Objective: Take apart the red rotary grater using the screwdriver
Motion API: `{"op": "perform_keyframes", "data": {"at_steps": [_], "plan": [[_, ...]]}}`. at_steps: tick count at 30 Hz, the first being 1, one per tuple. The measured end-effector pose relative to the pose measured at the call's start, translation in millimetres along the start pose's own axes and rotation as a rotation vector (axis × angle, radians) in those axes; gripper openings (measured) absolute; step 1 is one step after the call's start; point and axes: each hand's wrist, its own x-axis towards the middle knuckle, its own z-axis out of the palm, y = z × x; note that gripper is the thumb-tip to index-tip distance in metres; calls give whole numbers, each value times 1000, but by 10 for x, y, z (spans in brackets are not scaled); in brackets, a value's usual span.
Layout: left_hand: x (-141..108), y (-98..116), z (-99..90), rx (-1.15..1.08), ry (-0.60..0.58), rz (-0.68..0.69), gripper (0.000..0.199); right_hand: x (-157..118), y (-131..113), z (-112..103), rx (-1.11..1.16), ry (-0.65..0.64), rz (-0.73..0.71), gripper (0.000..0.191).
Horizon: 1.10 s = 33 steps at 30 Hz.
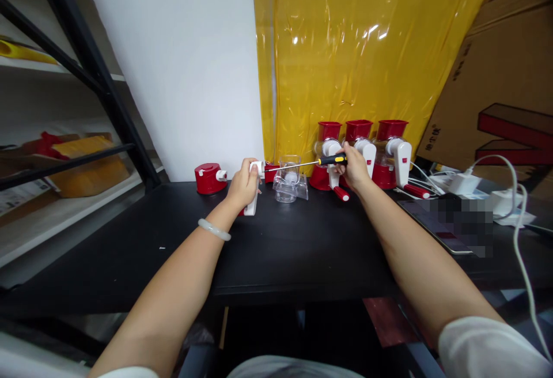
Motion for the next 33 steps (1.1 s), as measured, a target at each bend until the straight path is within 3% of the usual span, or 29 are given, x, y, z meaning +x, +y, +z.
{"op": "perform_keyframes", "data": {"at_steps": [6,21,28,33], "plan": [[2,-20,3,-4,14,4,35,11,11,20,82,45,25,31],[-14,43,-6,13,-8,9,40,-21,-18,3,170,37,67,31],[-11,41,-5,24,-5,6,39,14,10,13,28,88,51,45],[-8,38,-6,29,-15,0,41,13,12,16,23,96,68,32]]}}
